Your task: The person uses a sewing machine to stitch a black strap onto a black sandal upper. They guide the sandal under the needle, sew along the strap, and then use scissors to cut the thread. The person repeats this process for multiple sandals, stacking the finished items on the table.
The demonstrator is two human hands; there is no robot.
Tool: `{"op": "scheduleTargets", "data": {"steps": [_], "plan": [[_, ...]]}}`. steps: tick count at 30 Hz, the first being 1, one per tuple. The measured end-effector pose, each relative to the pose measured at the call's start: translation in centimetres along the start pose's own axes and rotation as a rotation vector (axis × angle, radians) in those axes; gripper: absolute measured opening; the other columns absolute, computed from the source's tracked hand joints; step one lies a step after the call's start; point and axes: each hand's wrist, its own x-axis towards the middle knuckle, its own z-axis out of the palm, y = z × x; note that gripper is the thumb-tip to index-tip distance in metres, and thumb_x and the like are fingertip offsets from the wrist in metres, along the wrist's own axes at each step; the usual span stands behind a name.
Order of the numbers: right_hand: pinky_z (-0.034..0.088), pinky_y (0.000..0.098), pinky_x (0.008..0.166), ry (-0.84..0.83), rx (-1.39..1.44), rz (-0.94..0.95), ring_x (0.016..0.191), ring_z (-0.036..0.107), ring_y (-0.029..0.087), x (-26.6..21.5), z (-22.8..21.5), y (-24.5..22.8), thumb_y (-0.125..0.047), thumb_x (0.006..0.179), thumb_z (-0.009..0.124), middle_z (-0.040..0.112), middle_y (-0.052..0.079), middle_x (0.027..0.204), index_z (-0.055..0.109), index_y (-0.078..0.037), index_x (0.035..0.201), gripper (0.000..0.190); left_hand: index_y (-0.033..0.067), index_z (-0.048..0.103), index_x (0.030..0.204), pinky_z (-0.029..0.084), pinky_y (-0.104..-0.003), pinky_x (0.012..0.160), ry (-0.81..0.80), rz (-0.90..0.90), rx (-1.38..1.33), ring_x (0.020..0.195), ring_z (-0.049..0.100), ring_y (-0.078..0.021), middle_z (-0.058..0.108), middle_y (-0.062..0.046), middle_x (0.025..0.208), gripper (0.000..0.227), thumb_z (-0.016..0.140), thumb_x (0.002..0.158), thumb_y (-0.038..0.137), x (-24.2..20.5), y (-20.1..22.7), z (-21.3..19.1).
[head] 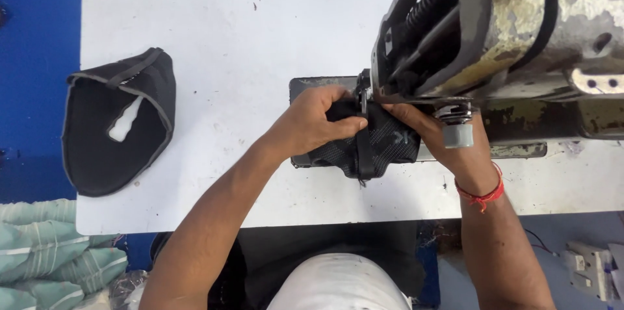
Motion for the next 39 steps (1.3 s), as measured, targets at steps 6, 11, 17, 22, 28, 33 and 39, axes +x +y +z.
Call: {"op": "scheduleTargets", "data": {"steps": [6,11,17,22,28,33,39], "plan": [[0.06,0.0281,0.082,-0.035,-0.058,-0.086,0.099,0.074,0.015,-0.1,-0.5,3.7,-0.005,0.102,0.069,0.077,0.005,0.113,0.074,-0.006,0.121,0.02,0.0041,0.071,0.094,0.052,-0.027,0.058,0.027,-0.018,0.048,0.064,0.062,-0.0109,0.066,-0.002,0.074,0.035,0.079,0.083,0.036,0.3,0.4,-0.5],[0.056,0.0329,0.069,0.131,-0.451,0.006,0.088,0.074,0.021,-0.8,-0.4,3.6,-0.006,0.097,0.077,0.075,0.011,0.098,0.072,-0.001,0.112,0.017,0.0055,0.067,0.103,0.055,-0.028,0.06,0.048,0.003,0.114,0.065,0.064,-0.0091,0.067,0.002,0.075,0.033,0.081,0.083,0.028,0.3,1.1,-0.6],[0.06,0.032,0.079,0.154,-0.609,-0.306,0.094,0.074,0.022,-5.4,0.0,-2.9,-0.008,0.097,0.078,0.073,0.007,0.109,0.072,-0.01,0.12,0.024,0.0136,0.054,0.139,0.054,-0.034,0.054,0.65,0.101,0.508,0.059,0.064,-0.014,0.063,-0.001,0.071,0.034,0.065,0.107,0.012,-8.4,4.4,2.9],[0.056,0.0346,0.066,0.033,-0.621,-0.41,0.078,0.07,0.022,-3.9,1.1,-4.6,-0.008,0.083,0.081,0.073,0.01,0.102,0.077,-0.006,0.115,0.033,0.0114,0.03,0.156,0.062,-0.027,0.07,0.483,0.083,0.032,0.075,0.073,-0.0077,0.069,0.001,0.078,0.058,0.058,0.105,0.011,-9.8,2.0,7.1],[0.06,0.0328,0.075,0.056,-0.6,-0.447,0.092,0.074,0.023,-5.0,2.8,-2.7,-0.007,0.086,0.077,0.073,0.008,0.111,0.074,-0.006,0.115,0.029,0.0076,0.031,0.158,0.057,-0.027,0.072,0.411,0.173,-0.465,0.077,0.063,-0.0079,0.067,-0.006,0.094,0.059,0.057,0.106,0.006,-7.8,0.9,7.8],[0.06,0.0334,0.076,0.073,-0.66,-0.469,0.093,0.074,0.023,-5.5,3.2,-2.5,-0.009,0.086,0.077,0.072,0.008,0.113,0.074,-0.005,0.115,0.029,0.0078,0.029,0.159,0.051,-0.025,0.065,0.396,0.165,-0.411,0.072,0.062,-0.0055,0.066,-0.005,0.086,0.06,0.055,0.104,0.004,-8.0,1.0,7.9],[0.056,0.0316,0.068,0.063,-0.735,-0.485,0.085,0.071,0.018,-5.3,3.1,-2.9,-0.012,0.087,0.076,0.074,0.007,0.112,0.075,-0.006,0.114,0.027,0.0082,0.029,0.158,0.05,-0.024,0.061,0.404,0.139,-0.36,0.065,0.059,-0.0049,0.064,-0.004,0.08,0.06,0.054,0.103,0.003,-7.6,0.9,7.8]]}}
